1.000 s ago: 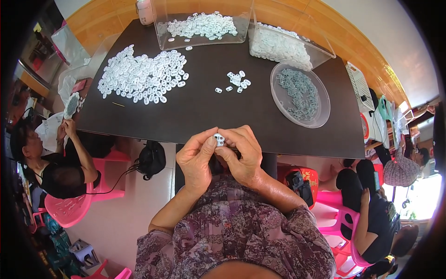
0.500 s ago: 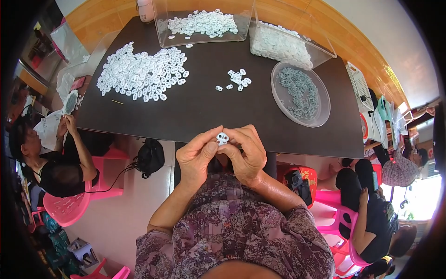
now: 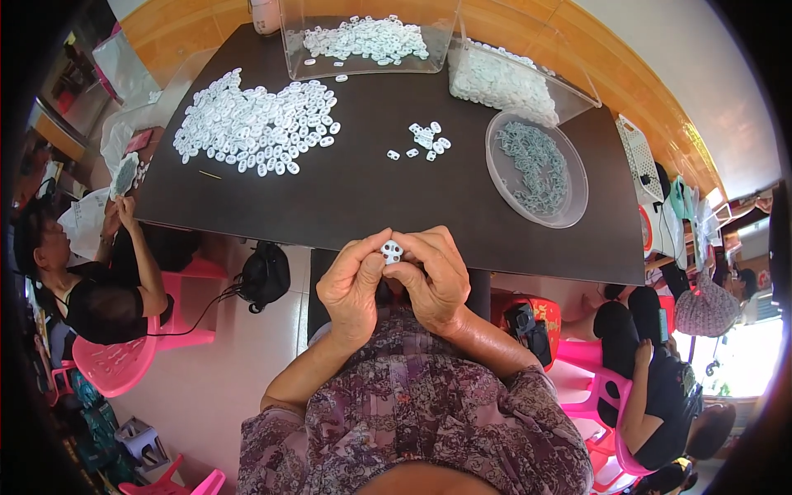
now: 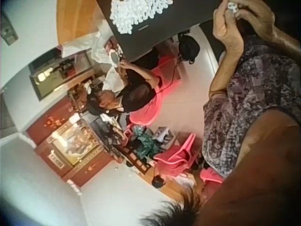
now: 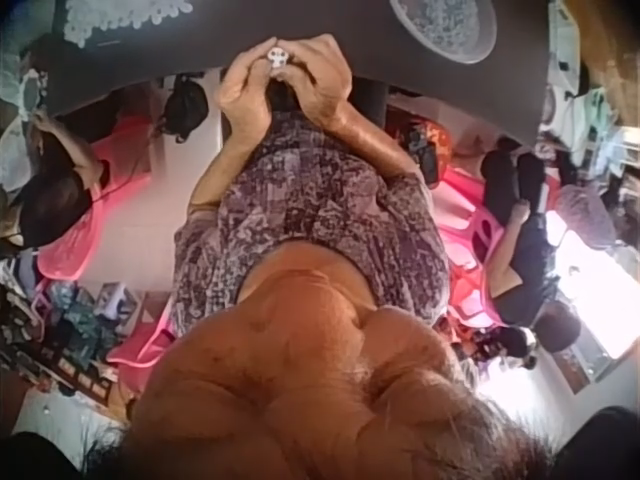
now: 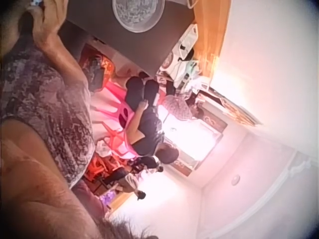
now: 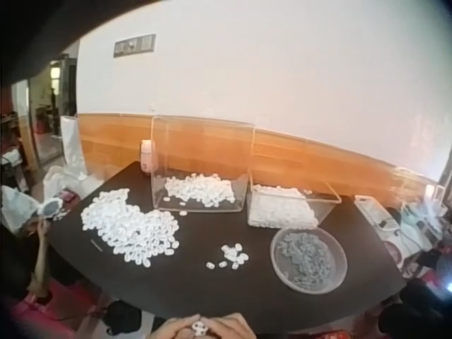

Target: Manually inserting small grey inserts into white plastic housing components at a shared workbench.

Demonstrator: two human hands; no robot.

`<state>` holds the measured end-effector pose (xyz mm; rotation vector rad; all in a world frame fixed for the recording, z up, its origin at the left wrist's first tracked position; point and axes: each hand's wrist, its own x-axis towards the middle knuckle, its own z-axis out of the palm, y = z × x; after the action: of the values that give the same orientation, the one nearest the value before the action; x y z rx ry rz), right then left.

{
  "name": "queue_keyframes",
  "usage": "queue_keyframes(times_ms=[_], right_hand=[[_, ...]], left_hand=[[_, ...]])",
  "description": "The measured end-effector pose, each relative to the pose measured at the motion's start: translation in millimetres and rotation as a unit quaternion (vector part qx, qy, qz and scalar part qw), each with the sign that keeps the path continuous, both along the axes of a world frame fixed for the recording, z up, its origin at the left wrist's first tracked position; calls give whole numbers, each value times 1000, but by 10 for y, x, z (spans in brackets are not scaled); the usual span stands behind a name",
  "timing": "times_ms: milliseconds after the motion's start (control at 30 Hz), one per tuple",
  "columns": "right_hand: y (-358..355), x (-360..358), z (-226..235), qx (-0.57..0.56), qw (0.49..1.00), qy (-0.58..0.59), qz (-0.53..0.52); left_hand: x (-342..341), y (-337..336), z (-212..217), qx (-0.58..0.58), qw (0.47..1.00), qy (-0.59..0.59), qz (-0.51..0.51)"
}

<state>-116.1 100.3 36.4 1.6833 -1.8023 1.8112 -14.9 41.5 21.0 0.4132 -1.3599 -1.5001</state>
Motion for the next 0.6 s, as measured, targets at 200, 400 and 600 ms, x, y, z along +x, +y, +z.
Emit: queue_keyframes(times_ms=[200,400,600], right_hand=[[-5,12,3,-10,999,41,-6],[-20,-6,-12,-41,994,98,-7],[-29,-10,-27,-44,993,113,-1]], left_hand=[[-17,31,-41,-55,997,-9,45],[-47,59,-41,-57,997,8,59],[-32,102,-71,-27,998,6,53]])
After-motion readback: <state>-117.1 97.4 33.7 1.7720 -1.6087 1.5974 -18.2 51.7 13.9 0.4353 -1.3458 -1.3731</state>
